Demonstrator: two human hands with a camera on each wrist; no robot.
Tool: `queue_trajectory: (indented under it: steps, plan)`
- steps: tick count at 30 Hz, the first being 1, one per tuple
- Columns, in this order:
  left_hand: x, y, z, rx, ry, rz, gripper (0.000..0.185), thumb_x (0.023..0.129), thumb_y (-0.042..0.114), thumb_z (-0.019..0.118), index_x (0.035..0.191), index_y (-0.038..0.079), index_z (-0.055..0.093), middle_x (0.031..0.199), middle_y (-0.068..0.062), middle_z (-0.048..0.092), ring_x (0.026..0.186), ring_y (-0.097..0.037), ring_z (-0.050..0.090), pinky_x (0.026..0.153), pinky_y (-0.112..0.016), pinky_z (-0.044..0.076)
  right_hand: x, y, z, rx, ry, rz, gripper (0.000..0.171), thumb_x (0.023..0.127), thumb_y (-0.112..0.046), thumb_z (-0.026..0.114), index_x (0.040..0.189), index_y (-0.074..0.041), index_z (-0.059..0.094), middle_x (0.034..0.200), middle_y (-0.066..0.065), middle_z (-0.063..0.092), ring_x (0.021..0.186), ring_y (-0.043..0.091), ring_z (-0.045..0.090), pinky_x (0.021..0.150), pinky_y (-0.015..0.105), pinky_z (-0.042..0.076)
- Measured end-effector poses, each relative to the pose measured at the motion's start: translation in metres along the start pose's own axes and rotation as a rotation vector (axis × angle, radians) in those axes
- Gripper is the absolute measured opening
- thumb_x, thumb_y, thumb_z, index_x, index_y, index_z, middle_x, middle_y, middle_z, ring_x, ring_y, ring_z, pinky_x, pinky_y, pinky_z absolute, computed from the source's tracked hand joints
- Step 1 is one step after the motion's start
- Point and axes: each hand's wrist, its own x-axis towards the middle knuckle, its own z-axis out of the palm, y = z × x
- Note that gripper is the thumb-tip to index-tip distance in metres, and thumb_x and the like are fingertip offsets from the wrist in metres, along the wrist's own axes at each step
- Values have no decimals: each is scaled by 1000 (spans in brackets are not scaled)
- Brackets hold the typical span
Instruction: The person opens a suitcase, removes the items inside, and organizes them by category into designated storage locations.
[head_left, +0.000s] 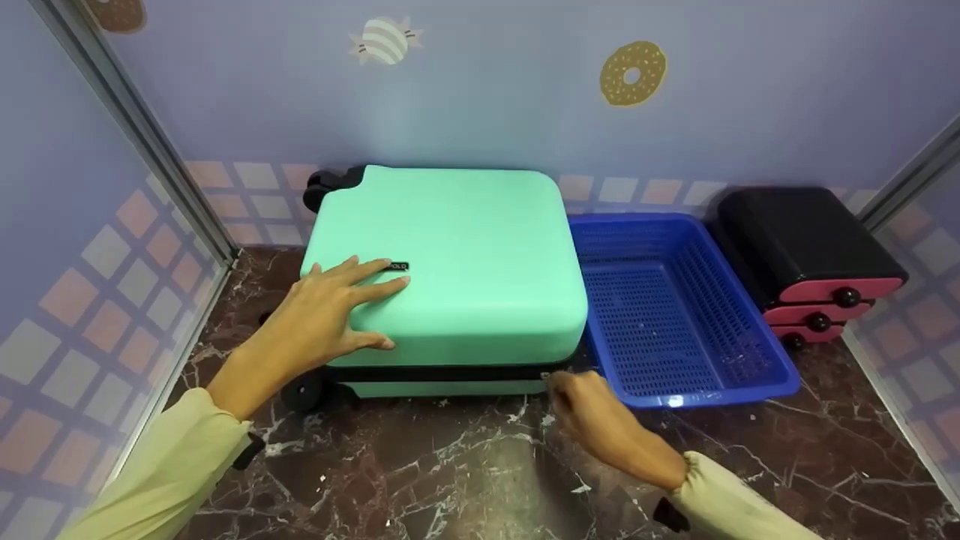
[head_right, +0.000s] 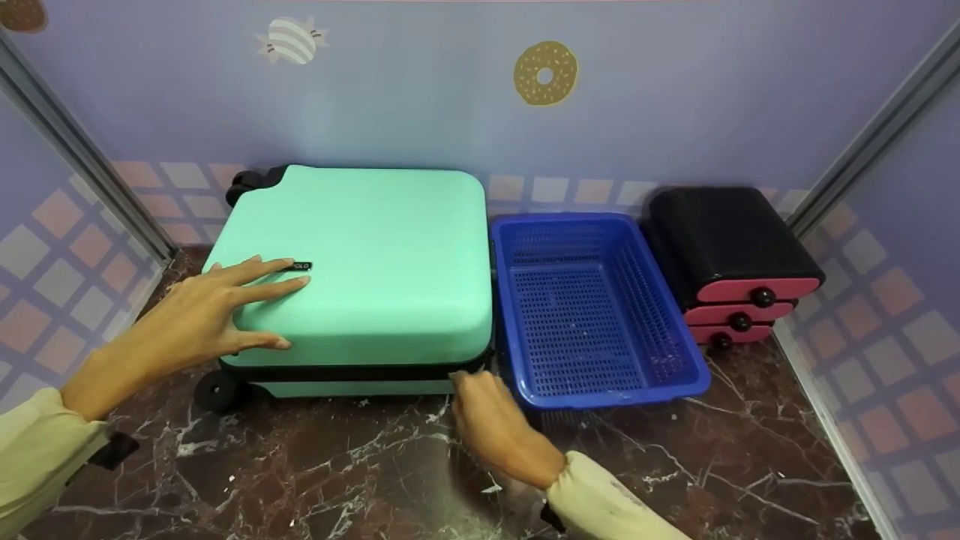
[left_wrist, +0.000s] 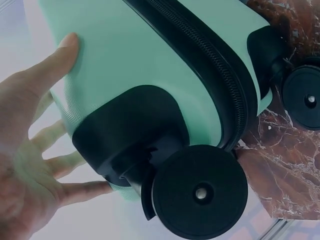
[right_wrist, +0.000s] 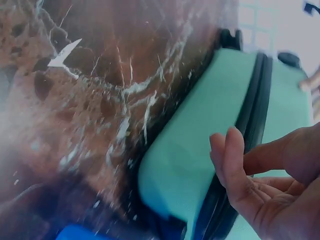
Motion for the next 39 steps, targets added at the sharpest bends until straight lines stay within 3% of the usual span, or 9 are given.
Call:
queue_trajectory:
  steps: [5,11,19,26,32,37,39]
  plan:
    - [0,2,2,-4,1,5,83,73,51,79,146,28,47,156,-4,40,140,-44,39,104,-76,30,11,-12,18,27,-20,-69,27,87,12,47,70,-7,58,56,-9,43,43,-4,35,36,11,33]
    - [0,1,3,1,8,15,83,74,51,79,146,27,47,156,-4,40,139,-44,39,104,-76,31,26,-24,37,50,-20,-137,23,80,13,48,71,-3,61,58,-4,50,46,-5,37,38,9,34]
    - [0,0,2,15,8,11,82,73,52,78,146,27,48,156,-5,41,139,-45,40,103,-76,32,41,-40,58,138,-77,-207,23,83,14,46,74,-1,61,59,3,55,45,-5,39,38,9,36]
    - [-1,1,2,14,16,16,82,74,52,78,146,27,48,156,-5,41,139,-44,40,104,-75,32,52,-49,69,112,-55,-257,21,82,12,49,73,-4,60,62,3,58,46,-4,40,39,6,34]
    - [-8,-2,2,21,29,24,81,74,52,78,145,27,48,155,-7,41,138,-45,40,103,-74,33,52,-52,78,112,-102,-247,11,91,6,54,93,2,65,76,10,68,51,-5,46,43,7,43]
    - [-5,-2,4,16,27,20,81,76,52,77,146,27,46,156,-7,39,140,-45,38,105,-75,31,46,-49,70,125,-185,-168,27,93,2,58,119,10,59,97,18,71,66,-1,60,56,7,51]
    - [-3,-1,4,20,21,19,81,76,51,76,147,28,45,157,-7,38,141,-45,37,105,-75,30,45,-48,63,84,-174,-179,30,93,0,59,122,8,59,101,17,70,74,3,65,61,6,52]
